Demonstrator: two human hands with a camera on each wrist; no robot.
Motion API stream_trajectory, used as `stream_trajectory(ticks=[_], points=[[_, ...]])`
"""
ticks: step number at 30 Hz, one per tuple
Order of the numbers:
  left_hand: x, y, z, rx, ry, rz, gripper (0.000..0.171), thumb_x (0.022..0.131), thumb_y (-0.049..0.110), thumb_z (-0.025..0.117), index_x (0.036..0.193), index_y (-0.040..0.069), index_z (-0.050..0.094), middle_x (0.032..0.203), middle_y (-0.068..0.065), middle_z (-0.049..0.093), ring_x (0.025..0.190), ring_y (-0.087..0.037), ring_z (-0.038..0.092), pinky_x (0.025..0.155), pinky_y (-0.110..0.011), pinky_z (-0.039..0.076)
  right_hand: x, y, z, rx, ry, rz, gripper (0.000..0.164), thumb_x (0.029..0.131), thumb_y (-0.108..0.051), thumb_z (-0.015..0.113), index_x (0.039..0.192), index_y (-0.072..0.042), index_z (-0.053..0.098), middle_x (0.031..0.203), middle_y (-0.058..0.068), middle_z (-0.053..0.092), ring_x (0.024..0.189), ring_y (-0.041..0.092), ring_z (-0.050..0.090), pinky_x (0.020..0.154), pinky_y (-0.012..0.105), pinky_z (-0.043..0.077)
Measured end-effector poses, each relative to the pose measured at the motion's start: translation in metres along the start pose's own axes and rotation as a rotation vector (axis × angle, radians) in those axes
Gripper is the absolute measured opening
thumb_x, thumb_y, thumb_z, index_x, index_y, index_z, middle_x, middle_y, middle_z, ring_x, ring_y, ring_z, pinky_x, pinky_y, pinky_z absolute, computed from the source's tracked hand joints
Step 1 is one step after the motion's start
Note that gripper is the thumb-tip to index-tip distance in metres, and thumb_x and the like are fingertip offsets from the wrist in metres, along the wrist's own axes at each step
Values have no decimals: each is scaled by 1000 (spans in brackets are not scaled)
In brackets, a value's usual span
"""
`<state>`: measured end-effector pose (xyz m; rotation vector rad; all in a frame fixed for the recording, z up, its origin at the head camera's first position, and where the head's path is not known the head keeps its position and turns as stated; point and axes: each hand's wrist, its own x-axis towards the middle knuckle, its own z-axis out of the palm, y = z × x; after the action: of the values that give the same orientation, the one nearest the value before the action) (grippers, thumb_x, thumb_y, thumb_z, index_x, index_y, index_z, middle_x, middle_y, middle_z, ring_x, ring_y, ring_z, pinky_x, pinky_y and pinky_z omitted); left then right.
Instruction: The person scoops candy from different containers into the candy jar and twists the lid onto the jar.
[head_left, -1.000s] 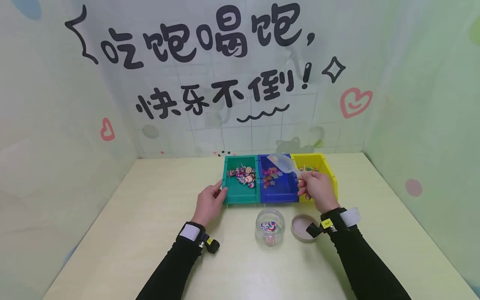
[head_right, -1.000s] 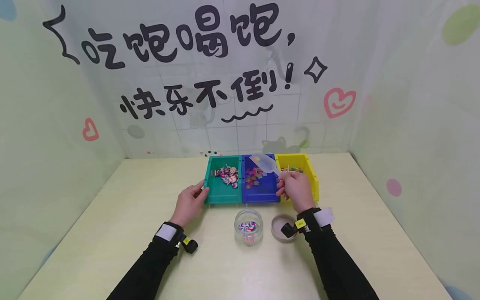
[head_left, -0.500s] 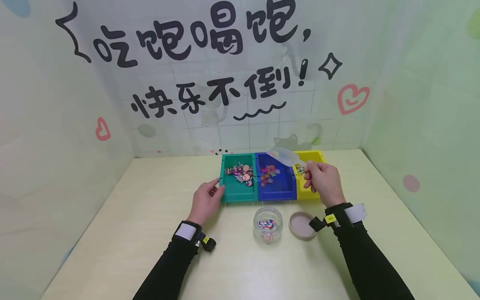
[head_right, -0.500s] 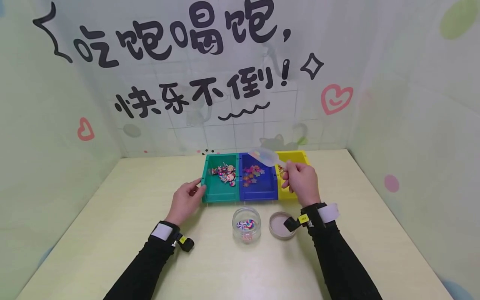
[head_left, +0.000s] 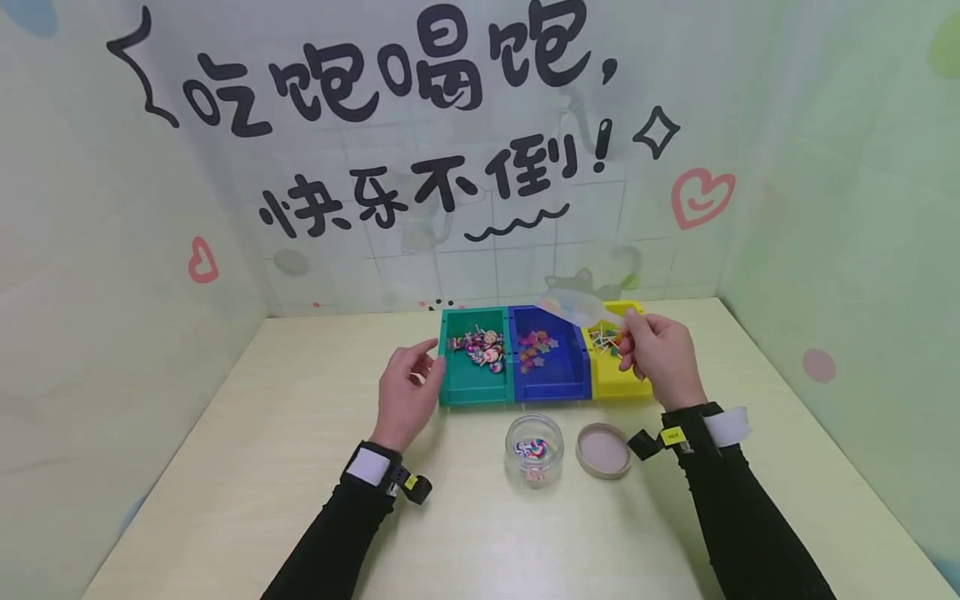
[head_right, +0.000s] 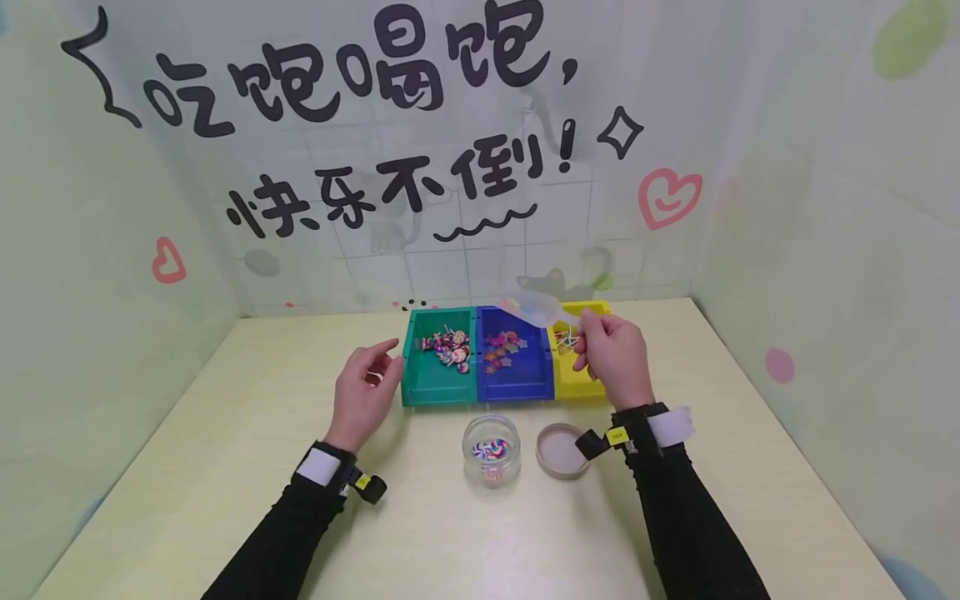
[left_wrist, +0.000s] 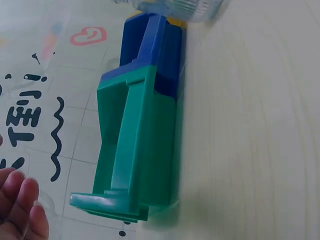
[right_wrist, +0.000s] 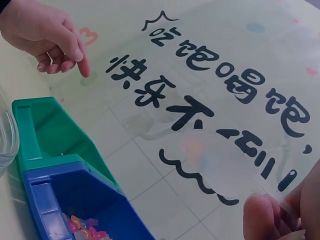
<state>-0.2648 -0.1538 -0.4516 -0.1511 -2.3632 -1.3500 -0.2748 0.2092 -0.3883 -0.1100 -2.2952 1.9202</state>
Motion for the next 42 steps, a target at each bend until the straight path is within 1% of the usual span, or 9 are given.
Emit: stream_trajectory(ticks=[4,8,12,18,23,29,33,36,42], points=[[-5,10,2,-66,-39,78,39,109,21,70,145,7,70,115,-12,67,107,-27,68,86,-22,55,-2,-7,-5,-10,-11,-18,52,114,-51,53,104,-1,63,73,-6,62,55,10,63,48,21,45],[-11,19,6,-101,-127,119,41,108,22,71,147,8,69,122,-12,69,114,-28,70,96,-32,62,-6,-15,-10,-14,-20,-23,52,114,-53,52,103,-4,62,73,-6,61,55,10,63,49,21,45],[-17,23,11,-146,-242,108,45,107,23,72,149,7,67,131,-14,70,121,-28,71,105,-43,62,-11,-24,-15,-14,-45,-46,50,114,-53,51,100,-6,62,72,-6,60,56,11,63,51,21,48],[-23,24,18,-236,-424,82,54,105,21,75,155,8,60,140,-16,66,132,-34,68,111,-45,59,-16,-34,-24,-40,-115,-92,50,115,-51,51,98,-6,61,72,-5,57,57,13,61,54,21,52],[-27,24,23,-284,-549,63,67,101,27,81,159,6,55,146,-18,65,137,-40,65,117,-54,55,-17,-38,-31,-54,-183,-89,49,115,-51,52,96,-7,61,73,-4,57,59,14,61,55,23,52],[-33,23,31,-260,-711,81,87,94,35,89,163,4,47,161,-21,56,148,-38,58,123,-53,49,-17,-40,-41,-55,-255,-71,44,115,-46,53,96,-8,63,75,-3,57,61,15,59,57,23,52],[-37,22,37,-205,-800,61,95,89,36,93,165,6,45,167,-15,52,150,-32,56,124,-50,49,-18,-41,-48,-79,-281,-56,44,115,-47,54,98,-8,64,77,-3,56,65,17,58,60,24,54],[-40,21,40,-158,-833,42,97,86,37,95,165,9,47,165,-8,56,149,-28,56,122,-45,51,-19,-42,-51,-101,-298,-48,44,115,-48,54,97,-9,64,76,-3,56,66,17,57,62,24,55],[-41,19,45,-112,-840,41,87,87,32,95,159,9,54,152,-8,63,142,-27,60,119,-41,54,-22,-44,-56,-136,-347,-49,42,116,-40,54,89,-10,63,71,-2,55,61,20,57,61,28,57]])
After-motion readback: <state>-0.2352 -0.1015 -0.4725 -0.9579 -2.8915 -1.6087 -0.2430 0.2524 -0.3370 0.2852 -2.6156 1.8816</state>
